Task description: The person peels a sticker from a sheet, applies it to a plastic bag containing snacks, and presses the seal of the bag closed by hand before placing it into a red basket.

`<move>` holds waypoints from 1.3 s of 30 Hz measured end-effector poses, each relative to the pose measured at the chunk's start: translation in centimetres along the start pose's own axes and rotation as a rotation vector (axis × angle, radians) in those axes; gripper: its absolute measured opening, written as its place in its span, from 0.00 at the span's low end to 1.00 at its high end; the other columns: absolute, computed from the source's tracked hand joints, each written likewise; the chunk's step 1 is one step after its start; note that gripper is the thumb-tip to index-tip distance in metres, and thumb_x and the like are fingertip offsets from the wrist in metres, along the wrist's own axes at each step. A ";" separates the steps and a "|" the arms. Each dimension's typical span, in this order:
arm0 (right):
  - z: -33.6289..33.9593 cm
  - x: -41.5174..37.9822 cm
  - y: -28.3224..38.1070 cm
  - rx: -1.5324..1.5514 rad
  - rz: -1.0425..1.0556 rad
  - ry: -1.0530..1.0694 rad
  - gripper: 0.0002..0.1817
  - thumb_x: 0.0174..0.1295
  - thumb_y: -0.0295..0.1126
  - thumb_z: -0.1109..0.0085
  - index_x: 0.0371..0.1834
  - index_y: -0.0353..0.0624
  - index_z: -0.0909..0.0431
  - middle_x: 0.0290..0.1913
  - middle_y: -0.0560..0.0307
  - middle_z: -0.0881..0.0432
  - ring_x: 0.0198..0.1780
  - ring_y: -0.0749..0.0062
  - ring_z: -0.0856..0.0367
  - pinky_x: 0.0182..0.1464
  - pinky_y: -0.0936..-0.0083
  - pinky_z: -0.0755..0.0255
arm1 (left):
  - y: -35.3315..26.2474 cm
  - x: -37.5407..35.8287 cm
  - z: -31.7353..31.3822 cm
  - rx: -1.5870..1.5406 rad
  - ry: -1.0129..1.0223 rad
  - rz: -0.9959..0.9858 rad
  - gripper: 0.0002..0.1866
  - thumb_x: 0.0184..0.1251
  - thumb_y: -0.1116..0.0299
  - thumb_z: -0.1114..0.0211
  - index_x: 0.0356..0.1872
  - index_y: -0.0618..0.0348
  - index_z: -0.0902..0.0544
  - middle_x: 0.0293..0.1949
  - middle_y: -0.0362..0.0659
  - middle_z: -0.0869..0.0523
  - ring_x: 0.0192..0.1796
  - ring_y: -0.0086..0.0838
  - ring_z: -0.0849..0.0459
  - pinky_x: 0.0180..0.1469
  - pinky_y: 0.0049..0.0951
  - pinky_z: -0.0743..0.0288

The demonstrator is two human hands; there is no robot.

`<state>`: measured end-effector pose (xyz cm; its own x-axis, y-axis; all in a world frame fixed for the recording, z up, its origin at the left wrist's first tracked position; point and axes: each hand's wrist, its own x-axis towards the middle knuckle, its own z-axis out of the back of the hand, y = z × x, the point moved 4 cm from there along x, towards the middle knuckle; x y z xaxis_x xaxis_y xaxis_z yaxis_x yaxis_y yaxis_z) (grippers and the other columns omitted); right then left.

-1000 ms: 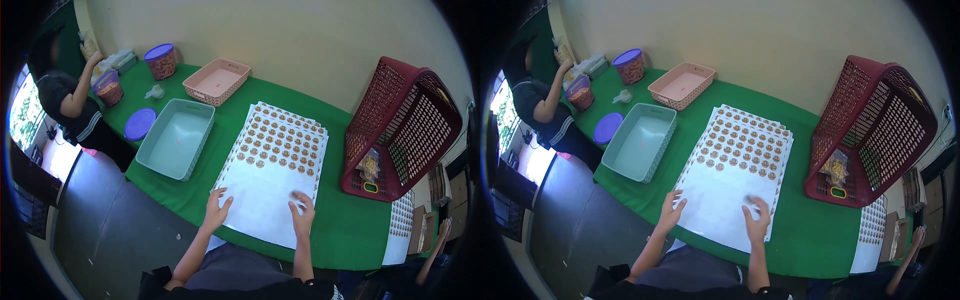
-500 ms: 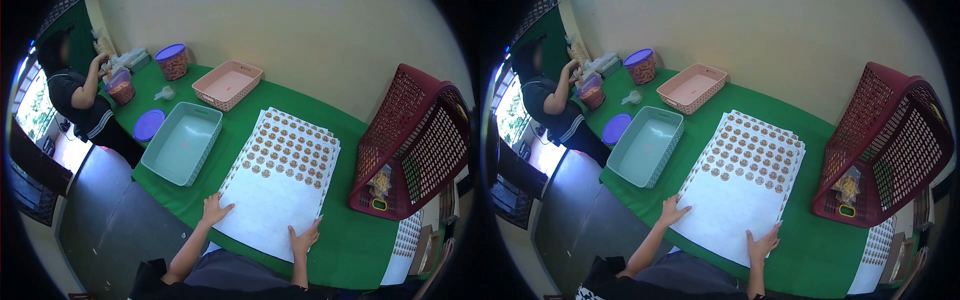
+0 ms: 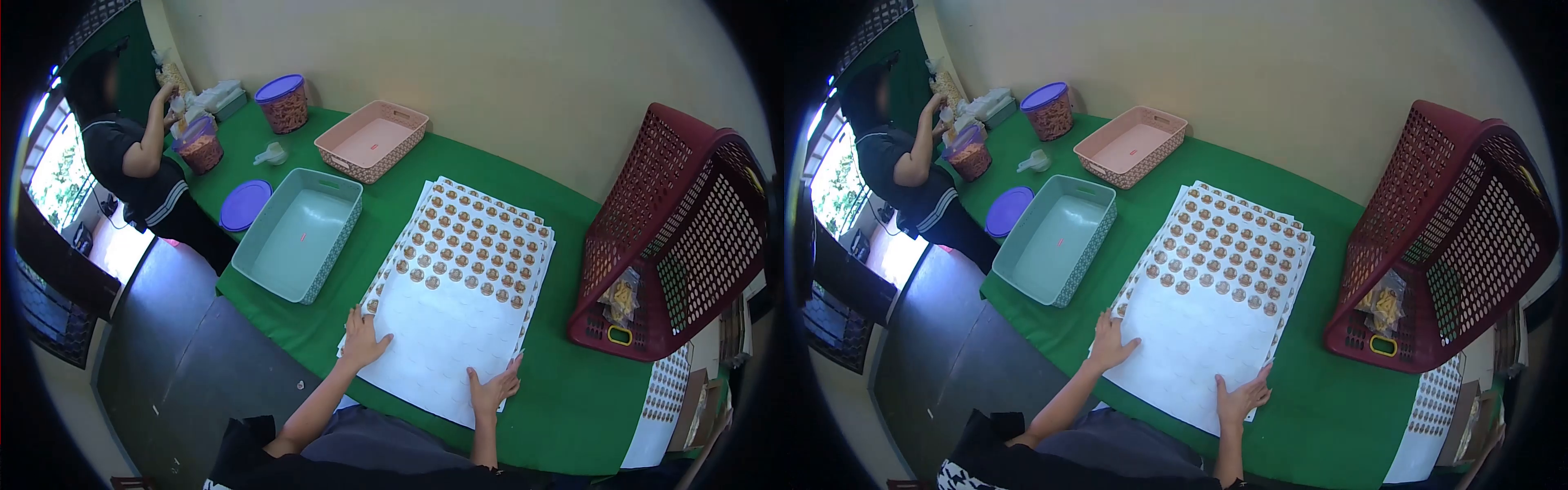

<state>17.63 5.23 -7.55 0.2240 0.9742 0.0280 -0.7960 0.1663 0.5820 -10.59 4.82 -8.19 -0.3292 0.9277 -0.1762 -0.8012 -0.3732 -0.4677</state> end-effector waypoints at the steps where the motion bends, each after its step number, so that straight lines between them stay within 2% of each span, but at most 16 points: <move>1: -0.1 0.0 0.1 -0.013 0.026 -0.020 0.57 0.37 0.41 0.33 0.63 0.34 0.66 0.60 0.37 0.50 0.62 0.49 0.52 0.61 0.50 0.67 | 0.0 -0.1 -0.5 0.089 -0.060 -0.060 0.39 0.48 0.52 0.40 0.52 0.76 0.42 0.58 0.68 0.47 0.62 0.55 0.49 0.61 0.44 0.52; 5: 0.2 -0.2 0.8 -0.037 0.059 -0.044 0.56 0.38 0.40 0.34 0.63 0.35 0.66 0.59 0.36 0.48 0.62 0.49 0.52 0.62 0.50 0.66 | 0.1 -0.3 -1.8 0.036 -0.024 -0.050 0.40 0.51 0.53 0.42 0.52 0.79 0.45 0.58 0.70 0.50 0.64 0.55 0.56 0.64 0.43 0.60; 10: 0.0 -0.4 1.0 -0.036 0.060 -0.032 0.54 0.39 0.39 0.35 0.62 0.35 0.66 0.58 0.37 0.46 0.61 0.48 0.50 0.62 0.50 0.66 | -0.2 -0.8 -2.0 0.007 -0.086 -0.099 0.34 0.54 0.58 0.44 0.52 0.78 0.44 0.58 0.67 0.47 0.64 0.52 0.53 0.64 0.45 0.62; 14: 0.0 -0.5 1.0 -0.043 0.084 -0.041 0.53 0.40 0.38 0.36 0.62 0.35 0.66 0.58 0.37 0.46 0.60 0.48 0.49 0.62 0.51 0.65 | -0.3 -1.0 -2.2 0.028 -0.127 -0.084 0.36 0.54 0.57 0.44 0.54 0.79 0.47 0.57 0.65 0.43 0.63 0.50 0.48 0.64 0.44 0.60; 17: -0.4 -0.5 0.6 -0.062 0.084 -0.038 0.52 0.40 0.37 0.36 0.62 0.35 0.65 0.58 0.37 0.47 0.59 0.47 0.48 0.61 0.52 0.63 | 0.0 -1.1 -2.2 -0.025 -0.137 -0.066 0.33 0.54 0.59 0.44 0.53 0.75 0.43 0.58 0.64 0.42 0.63 0.47 0.46 0.64 0.43 0.57; 19: 0.0 -0.6 0.8 -0.017 0.101 -0.022 0.51 0.39 0.35 0.36 0.62 0.35 0.64 0.59 0.38 0.48 0.59 0.47 0.47 0.60 0.52 0.59 | 0.0 -1.1 -1.6 -0.030 -0.212 -0.101 0.32 0.52 0.59 0.42 0.52 0.73 0.41 0.54 0.63 0.37 0.59 0.48 0.39 0.60 0.39 0.45; 20: 0.1 -0.5 0.8 -0.018 0.100 -0.025 0.51 0.39 0.35 0.36 0.62 0.35 0.64 0.59 0.38 0.48 0.59 0.47 0.47 0.60 0.52 0.59 | 0.1 -1.1 -1.4 -0.032 -0.212 -0.104 0.32 0.52 0.59 0.42 0.52 0.73 0.41 0.54 0.63 0.37 0.59 0.48 0.39 0.60 0.39 0.45; 23: 0.9 -0.4 0.4 0.174 0.081 -0.046 0.51 0.39 0.32 0.37 0.62 0.36 0.65 0.59 0.36 0.48 0.60 0.48 0.47 0.60 0.57 0.55 | 0.1 -1.4 -0.2 -0.156 -0.209 -0.056 0.33 0.47 0.58 0.38 0.49 0.69 0.38 0.44 0.60 0.27 0.45 0.50 0.27 0.46 0.41 0.33; 27: 1.7 -0.2 1.1 0.273 0.057 0.009 0.49 0.40 0.31 0.38 0.62 0.34 0.63 0.59 0.37 0.48 0.61 0.49 0.47 0.60 0.60 0.52 | 1.5 -0.7 -1.6 -0.124 -0.193 -0.060 0.31 0.47 0.60 0.38 0.49 0.68 0.38 0.38 0.60 0.25 0.41 0.50 0.25 0.44 0.41 0.32; 29: 2.1 -0.2 1.4 0.259 -0.006 0.034 0.49 0.40 0.31 0.38 0.62 0.34 0.62 0.59 0.38 0.49 0.61 0.49 0.47 0.60 0.61 0.52 | 1.6 -0.9 -1.2 -0.166 -0.339 -0.132 0.24 0.51 0.63 0.41 0.47 0.65 0.36 0.37 0.60 0.24 0.39 0.51 0.24 0.41 0.42 0.32; 30: 2.4 -0.5 1.8 0.209 0.045 0.048 0.47 0.41 0.30 0.39 0.61 0.34 0.61 0.59 0.37 0.48 0.61 0.49 0.47 0.60 0.61 0.51 | 1.3 -0.8 -1.0 -0.154 -0.309 -0.166 0.24 0.51 0.63 0.41 0.47 0.65 0.36 0.37 0.60 0.24 0.39 0.51 0.24 0.41 0.42 0.32; 32: 2.7 -1.2 2.7 0.165 0.059 0.057 0.46 0.42 0.29 0.39 0.61 0.34 0.60 0.59 0.37 0.48 0.61 0.49 0.47 0.60 0.62 0.51 | 1.7 -0.9 -0.6 -0.168 -0.261 -0.025 0.18 0.54 0.68 0.46 0.45 0.62 0.35 0.37 0.58 0.23 0.38 0.51 0.24 0.38 0.44 0.32; 33: 2.8 -1.6 3.8 0.233 0.191 0.043 0.44 0.43 0.28 0.41 0.61 0.34 0.60 0.59 0.37 0.48 0.61 0.49 0.47 0.59 0.61 0.50 | 1.6 -1.0 -0.4 -0.184 -0.341 -0.074 0.14 0.54 0.69 0.47 0.42 0.62 0.33 0.35 0.57 0.23 0.38 0.51 0.24 0.39 0.43 0.33; 34: 3.0 -2.0 5.1 0.301 0.326 0.028 0.42 0.44 0.26 0.43 0.61 0.34 0.59 0.59 0.36 0.48 0.61 0.48 0.46 0.59 0.61 0.50 | 1.6 -0.9 -0.8 -0.166 -0.320 -0.095 0.14 0.54 0.69 0.47 0.42 0.62 0.33 0.35 0.57 0.23 0.38 0.51 0.24 0.39 0.43 0.33; 36: 3.5 -3.0 7.4 0.316 0.380 0.088 0.39 0.46 0.22 0.47 0.61 0.33 0.59 0.59 0.35 0.49 0.61 0.47 0.47 0.60 0.61 0.51 | 1.7 -0.9 -0.9 -0.113 -0.424 -0.120 0.14 0.54 0.69 0.47 0.41 0.62 0.34 0.35 0.56 0.22 0.38 0.51 0.24 0.39 0.43 0.34; 39: 2.1 -3.8 8.5 0.404 0.418 0.120 0.38 0.46 0.19 0.50 0.60 0.33 0.58 0.60 0.34 0.51 0.61 0.45 0.48 0.60 0.62 0.50 | 2.0 -0.8 -1.2 -0.124 -0.354 -0.065 0.14 0.54 0.69 0.47 0.41 0.61 0.34 0.35 0.57 0.22 0.38 0.51 0.24 0.39 0.43 0.34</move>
<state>11.22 2.63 -0.97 -0.1459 0.9590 0.2431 -0.5208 -0.2833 0.8053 -11.36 3.37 -10.07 -0.4498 0.8791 0.1576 -0.7667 -0.2896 -0.5729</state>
